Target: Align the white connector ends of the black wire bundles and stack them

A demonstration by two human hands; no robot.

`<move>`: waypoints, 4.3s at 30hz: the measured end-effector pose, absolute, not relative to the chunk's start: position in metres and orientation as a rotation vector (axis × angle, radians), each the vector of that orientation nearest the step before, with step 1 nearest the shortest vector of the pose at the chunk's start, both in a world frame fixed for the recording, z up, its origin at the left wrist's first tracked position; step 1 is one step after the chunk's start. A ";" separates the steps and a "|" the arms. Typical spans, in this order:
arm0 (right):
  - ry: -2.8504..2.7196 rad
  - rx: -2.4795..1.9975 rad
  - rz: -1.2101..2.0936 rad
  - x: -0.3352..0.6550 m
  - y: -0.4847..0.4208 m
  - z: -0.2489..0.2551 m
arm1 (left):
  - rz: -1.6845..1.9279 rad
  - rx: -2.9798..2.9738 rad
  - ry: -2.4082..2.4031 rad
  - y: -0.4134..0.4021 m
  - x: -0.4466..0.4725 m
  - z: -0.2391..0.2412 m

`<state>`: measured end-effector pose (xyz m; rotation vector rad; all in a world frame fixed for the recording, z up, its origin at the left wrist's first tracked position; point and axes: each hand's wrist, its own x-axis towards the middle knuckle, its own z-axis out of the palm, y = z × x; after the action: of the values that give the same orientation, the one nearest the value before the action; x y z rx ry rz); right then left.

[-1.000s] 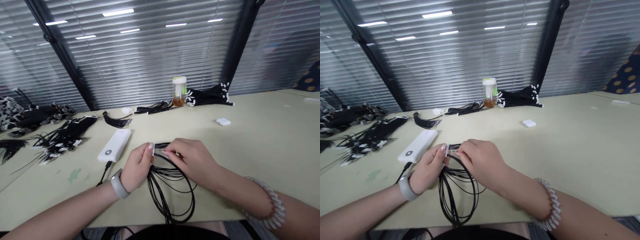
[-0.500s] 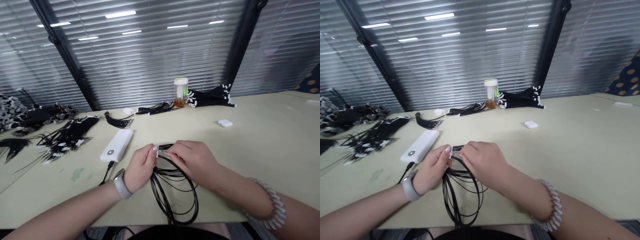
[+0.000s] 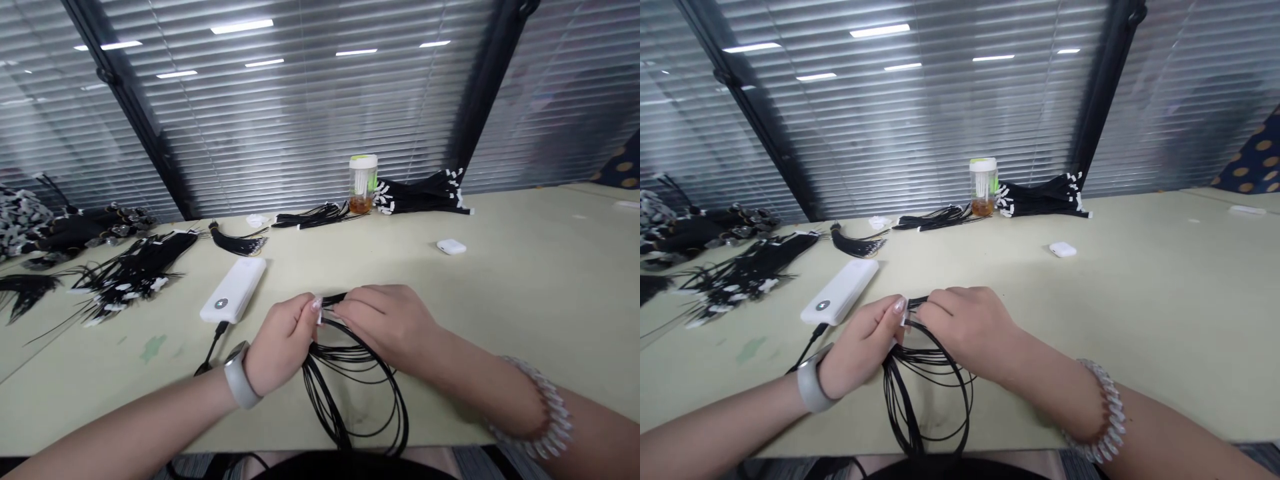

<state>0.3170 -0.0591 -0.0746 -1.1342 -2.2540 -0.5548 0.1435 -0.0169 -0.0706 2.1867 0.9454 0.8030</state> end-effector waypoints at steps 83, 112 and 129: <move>-1.976 -1.399 0.598 0.325 -0.060 -0.042 | 1.027 2.088 1.036 -0.009 0.143 -0.071; -2.101 -1.450 0.260 0.322 -0.048 -0.062 | 0.908 2.175 0.962 -0.010 0.143 -0.075; -2.342 -1.530 0.439 0.300 -0.086 -0.057 | 1.206 1.951 1.083 -0.003 0.145 -0.072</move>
<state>0.3005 -0.0859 -0.0569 -1.5304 -2.3417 0.4388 0.1451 -0.0034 -0.0724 1.9512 1.0831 1.2057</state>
